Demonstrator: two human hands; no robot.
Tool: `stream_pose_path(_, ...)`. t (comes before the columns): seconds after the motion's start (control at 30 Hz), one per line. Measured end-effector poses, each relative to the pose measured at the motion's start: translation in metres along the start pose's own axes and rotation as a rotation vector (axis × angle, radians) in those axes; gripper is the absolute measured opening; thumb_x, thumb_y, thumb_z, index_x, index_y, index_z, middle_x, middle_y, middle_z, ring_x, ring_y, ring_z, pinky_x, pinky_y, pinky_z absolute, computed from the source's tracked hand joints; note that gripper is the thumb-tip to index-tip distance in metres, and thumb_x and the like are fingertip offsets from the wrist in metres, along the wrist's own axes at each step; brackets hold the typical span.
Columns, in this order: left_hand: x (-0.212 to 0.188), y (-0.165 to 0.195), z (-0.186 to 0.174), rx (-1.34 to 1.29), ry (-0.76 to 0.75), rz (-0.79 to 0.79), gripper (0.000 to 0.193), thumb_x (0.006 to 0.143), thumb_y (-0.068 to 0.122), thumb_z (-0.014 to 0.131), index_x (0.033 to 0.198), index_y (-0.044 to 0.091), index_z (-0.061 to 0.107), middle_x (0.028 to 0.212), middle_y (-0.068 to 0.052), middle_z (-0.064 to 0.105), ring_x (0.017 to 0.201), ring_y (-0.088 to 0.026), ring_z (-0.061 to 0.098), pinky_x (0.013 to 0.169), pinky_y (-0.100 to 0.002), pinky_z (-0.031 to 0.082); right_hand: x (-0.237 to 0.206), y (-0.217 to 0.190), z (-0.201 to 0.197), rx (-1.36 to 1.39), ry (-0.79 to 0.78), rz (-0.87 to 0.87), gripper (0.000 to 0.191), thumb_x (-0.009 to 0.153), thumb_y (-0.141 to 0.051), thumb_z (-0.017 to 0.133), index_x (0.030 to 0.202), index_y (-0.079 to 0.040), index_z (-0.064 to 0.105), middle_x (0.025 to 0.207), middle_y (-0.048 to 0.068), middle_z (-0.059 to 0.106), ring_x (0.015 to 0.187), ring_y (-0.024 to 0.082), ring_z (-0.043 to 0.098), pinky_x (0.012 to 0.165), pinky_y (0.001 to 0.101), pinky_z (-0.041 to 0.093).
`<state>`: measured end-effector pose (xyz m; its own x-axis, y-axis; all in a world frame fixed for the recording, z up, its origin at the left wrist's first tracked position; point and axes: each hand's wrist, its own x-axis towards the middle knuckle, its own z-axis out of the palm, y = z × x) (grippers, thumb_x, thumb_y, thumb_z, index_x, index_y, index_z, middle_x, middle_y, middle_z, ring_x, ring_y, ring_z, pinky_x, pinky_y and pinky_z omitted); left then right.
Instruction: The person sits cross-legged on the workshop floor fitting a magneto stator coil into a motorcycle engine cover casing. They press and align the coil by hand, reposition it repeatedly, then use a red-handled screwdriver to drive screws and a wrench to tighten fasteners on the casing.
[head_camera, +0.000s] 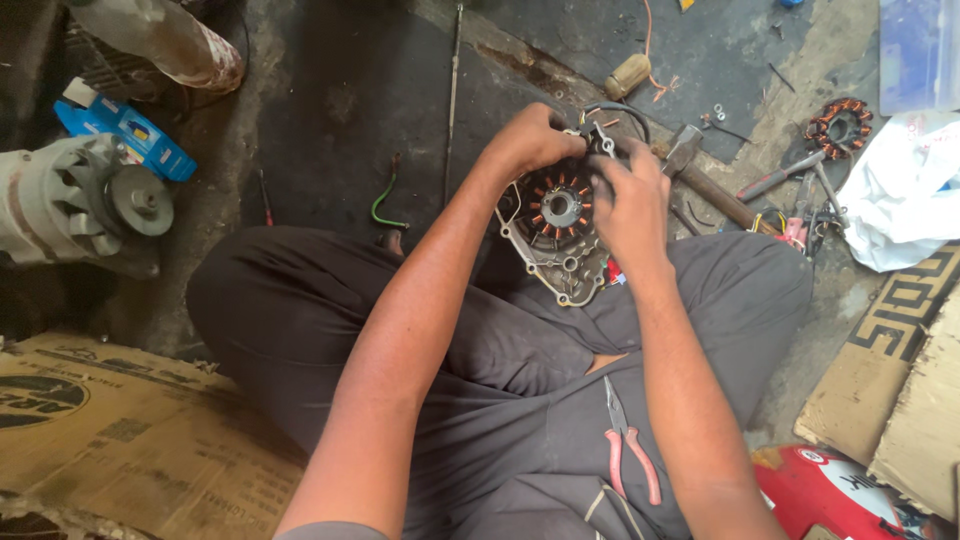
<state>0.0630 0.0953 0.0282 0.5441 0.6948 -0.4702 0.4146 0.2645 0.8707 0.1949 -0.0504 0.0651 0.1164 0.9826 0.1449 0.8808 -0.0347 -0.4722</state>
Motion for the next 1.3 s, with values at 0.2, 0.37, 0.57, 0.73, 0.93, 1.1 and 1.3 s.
stream_pose_path(0.2,-0.001,0.003,-0.002,0.080,0.001,-0.031,0.039,0.063,0.033,0.079,0.087,0.002,0.079,0.079,-0.010,0.078,0.070,-0.017,0.073,0.068,-0.032,0.056,-0.002,-0.003,0.001,-0.247,0.049,-0.093,0.024,0.084,-0.008,0.077,0.108,-0.007,0.077,0.127,0.016,0.066,0.116,0.036,0.059,0.097,0.0464,0.045)
stream_pose_path(0.37,-0.003,0.002,-0.002,0.033,0.010,-0.020,0.039,0.063,0.033,0.079,0.087,0.001,0.079,0.079,-0.011,0.079,0.071,-0.017,0.073,0.068,-0.033,0.057,0.008,0.004,0.007,-0.248,0.015,-0.067,0.018,0.087,-0.010,0.080,0.104,-0.010,0.077,0.118,0.009,0.068,0.109,0.031,0.062,0.090,0.0451,0.045)
stream_pose_path(0.57,0.000,0.001,0.001,0.040,0.010,-0.019,0.039,0.065,0.032,0.079,0.088,0.000,0.078,0.081,-0.011,0.078,0.072,-0.016,0.074,0.069,-0.032,0.057,0.008,0.003,0.003,-0.306,0.030,-0.123,0.028,0.079,-0.012,0.080,0.107,-0.011,0.077,0.117,0.010,0.069,0.103,0.030,0.062,0.085,0.0442,0.044)
stream_pose_path(0.73,0.000,0.001,0.001,0.046,0.025,-0.001,0.040,0.064,0.032,0.080,0.089,0.000,0.078,0.081,-0.011,0.078,0.073,-0.017,0.074,0.069,-0.032,0.057,0.012,0.001,0.000,-0.384,-0.080,-0.083,0.026,0.083,-0.014,0.081,0.108,-0.012,0.077,0.109,0.008,0.069,0.101,0.029,0.064,0.084,0.0445,0.044)
stream_pose_path(0.93,0.001,0.002,0.002,0.041,0.026,-0.022,0.041,0.062,0.032,0.080,0.088,0.000,0.078,0.080,-0.011,0.078,0.071,-0.017,0.074,0.068,-0.033,0.058,0.009,0.006,-0.003,-0.238,0.048,-0.167,0.026,0.086,-0.013,0.081,0.112,-0.011,0.078,0.120,0.012,0.069,0.103,0.031,0.065,0.083,0.0440,0.047)
stream_pose_path(1.1,0.001,0.001,0.001,0.068,-0.004,-0.033,0.039,0.064,0.031,0.078,0.086,-0.001,0.079,0.079,-0.011,0.078,0.070,-0.017,0.071,0.067,-0.033,0.056,0.006,0.007,0.003,-0.120,0.071,-0.090,0.015,0.080,-0.012,0.080,0.096,-0.010,0.079,0.124,0.013,0.070,0.102,0.033,0.068,0.084,0.0434,0.050)
stream_pose_path(1.3,-0.001,0.001,0.000,0.025,-0.011,-0.019,0.036,0.064,0.030,0.078,0.085,0.000,0.078,0.076,-0.008,0.076,0.068,-0.014,0.070,0.066,-0.031,0.056,0.010,0.007,0.005,-0.119,0.015,-0.011,0.011,0.084,-0.013,0.080,0.094,-0.009,0.079,0.095,0.010,0.069,0.091,0.033,0.067,0.076,0.0470,0.047)
